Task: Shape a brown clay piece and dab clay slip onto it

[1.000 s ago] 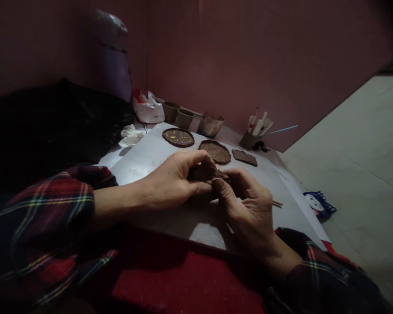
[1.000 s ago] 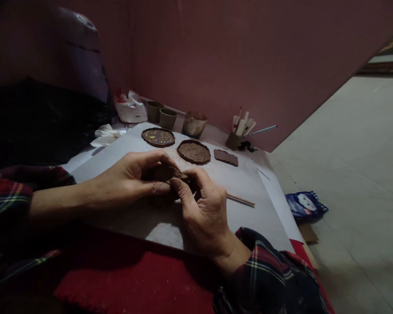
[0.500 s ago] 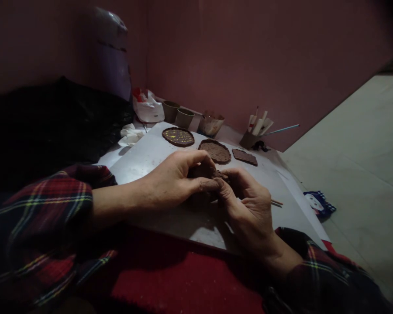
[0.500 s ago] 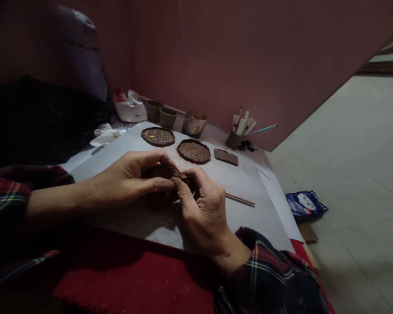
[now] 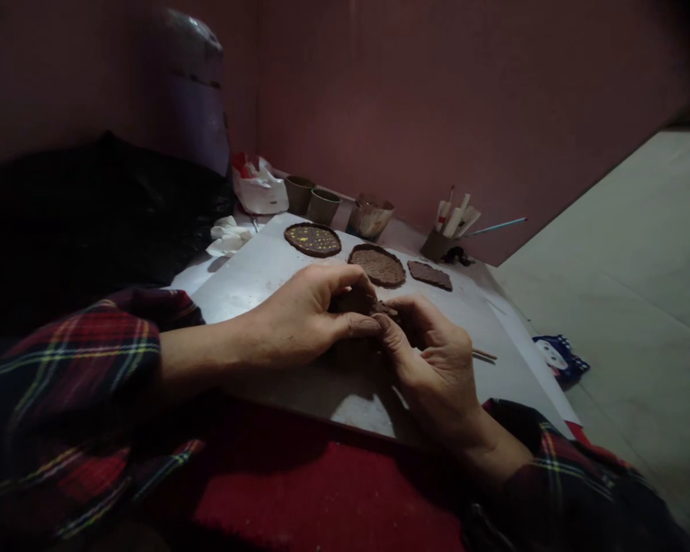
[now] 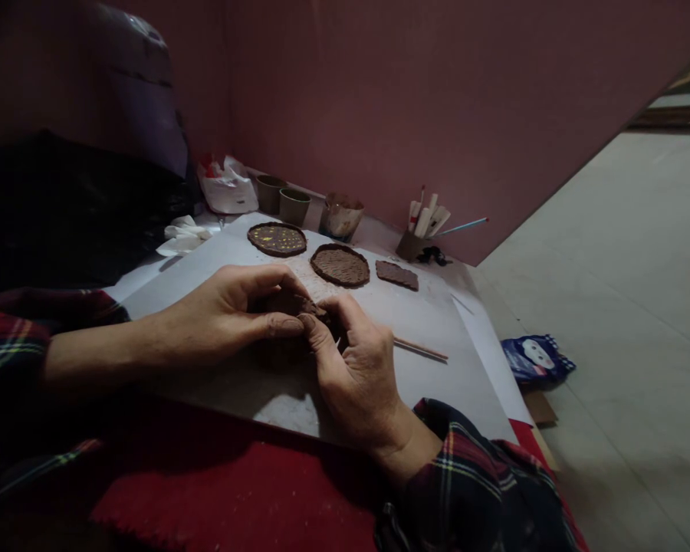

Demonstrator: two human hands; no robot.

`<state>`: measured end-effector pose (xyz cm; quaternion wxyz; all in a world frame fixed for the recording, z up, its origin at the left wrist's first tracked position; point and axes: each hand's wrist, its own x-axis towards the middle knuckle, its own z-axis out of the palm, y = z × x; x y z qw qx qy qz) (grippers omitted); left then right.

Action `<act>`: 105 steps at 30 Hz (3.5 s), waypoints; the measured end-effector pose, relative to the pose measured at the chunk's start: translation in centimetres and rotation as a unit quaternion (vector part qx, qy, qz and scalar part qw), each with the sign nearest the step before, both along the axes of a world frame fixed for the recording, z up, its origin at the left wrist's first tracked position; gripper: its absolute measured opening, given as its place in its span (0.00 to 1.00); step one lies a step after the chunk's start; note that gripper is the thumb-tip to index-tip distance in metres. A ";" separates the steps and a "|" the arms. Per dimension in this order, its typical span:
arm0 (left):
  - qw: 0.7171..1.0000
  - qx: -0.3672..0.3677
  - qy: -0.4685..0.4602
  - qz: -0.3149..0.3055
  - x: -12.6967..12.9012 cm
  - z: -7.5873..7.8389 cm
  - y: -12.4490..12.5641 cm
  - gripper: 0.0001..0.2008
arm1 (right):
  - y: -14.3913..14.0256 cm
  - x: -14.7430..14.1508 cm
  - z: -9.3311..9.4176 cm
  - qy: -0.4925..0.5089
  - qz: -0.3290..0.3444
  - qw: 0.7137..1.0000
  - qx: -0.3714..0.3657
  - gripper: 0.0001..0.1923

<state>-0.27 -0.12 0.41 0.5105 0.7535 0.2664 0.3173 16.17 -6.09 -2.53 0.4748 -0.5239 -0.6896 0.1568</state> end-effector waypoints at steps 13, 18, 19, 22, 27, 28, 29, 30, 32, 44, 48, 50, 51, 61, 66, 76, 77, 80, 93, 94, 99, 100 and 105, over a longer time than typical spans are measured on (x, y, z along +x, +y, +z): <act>1.000 0.014 0.012 0.006 0.0 -0.1 0.1 0.08 | -0.1 -0.1 0.1 -0.013 0.008 1.000 0.005 0.03; 0.999 0.036 0.017 0.011 0.1 -0.2 0.1 0.09 | 0.1 -0.1 0.1 -0.016 0.008 1.000 -0.002 0.03; 0.999 0.037 0.018 0.011 0.1 -0.2 0.1 0.09 | 0.1 -0.1 0.1 -0.016 0.008 1.000 -0.004 0.03; 0.999 0.040 0.020 0.014 0.0 -0.2 0.1 0.09 | 0.1 0.0 0.1 -0.019 0.007 1.000 -0.008 0.03; 0.999 0.038 0.024 0.013 -0.1 -0.1 0.0 0.08 | 0.0 0.0 0.1 -0.021 0.009 1.000 -0.013 0.04; 0.999 0.038 0.024 0.012 -0.1 -0.1 0.0 0.09 | 0.0 0.0 0.1 -0.021 0.009 1.000 -0.013 0.04; 0.999 0.040 0.024 0.012 -0.1 -0.1 0.1 0.09 | 0.0 0.0 0.1 -0.022 0.009 1.000 -0.012 0.04; 0.999 0.042 0.025 0.013 0.0 -0.1 0.1 0.09 | 0.0 0.0 0.1 -0.023 0.009 1.000 -0.012 0.04; 0.999 0.041 0.029 0.014 0.0 -0.1 0.1 0.09 | 0.0 0.0 0.2 -0.025 0.009 1.000 -0.011 0.04; 0.997 0.049 0.048 0.016 -0.1 -0.1 0.1 0.09 | 0.1 0.0 0.1 -0.022 0.019 0.999 -0.015 0.03; 0.998 0.049 0.046 0.017 -0.1 -0.1 0.0 0.09 | -0.1 0.0 0.1 -0.021 0.019 0.999 -0.018 0.03; 0.998 0.049 0.046 0.016 0.0 -0.1 0.0 0.08 | -0.1 0.0 0.1 -0.020 0.019 0.999 -0.022 0.03; 0.997 0.051 0.047 0.018 0.0 -0.1 0.0 0.08 | 0.0 0.0 0.1 -0.020 0.020 0.999 -0.022 0.04; 0.996 0.069 0.054 0.021 -0.1 0.0 0.1 0.08 | 0.1 0.1 0.1 -0.027 0.018 0.999 -0.024 0.04; 0.996 0.071 0.056 0.027 -0.1 0.0 0.1 0.07 | 0.3 0.0 0.1 -0.029 0.017 0.999 -0.023 0.04; 0.996 0.068 0.054 0.021 0.0 -0.2 0.1 0.08 | 0.2 0.0 0.2 -0.029 0.016 0.999 -0.023 0.04; 0.996 0.069 0.054 0.021 0.0 -0.2 0.1 0.08 | 0.2 0.0 0.2 -0.030 0.016 0.999 -0.023 0.04; 0.995 0.076 0.053 0.024 0.0 -0.2 0.1 0.08 | 0.2 0.0 0.2 -0.031 0.015 0.999 -0.023 0.04; 0.995 0.079 0.050 0.025 0.0 -0.2 0.2 0.08 | 0.2 0.1 0.0 -0.026 0.020 0.999 -0.023 0.04; 0.995 0.081 0.052 0.028 0.0 -0.2 0.2 0.08 | 0.2 0.1 0.1 -0.027 0.020 0.999 -0.023 0.03; 0.996 0.070 0.055 0.024 0.0 -0.1 0.1 0.08 | 0.1 0.0 0.2 -0.030 0.017 0.999 -0.027 0.03; 0.996 0.069 0.055 0.023 0.0 -0.1 0.1 0.08 | 0.1 0.0 0.2 -0.030 0.017 0.999 -0.026 0.04; 0.996 0.067 0.053 0.019 0.0 -0.2 0.1 0.08 | 0.3 0.0 0.1 -0.029 0.018 0.999 -0.022 0.04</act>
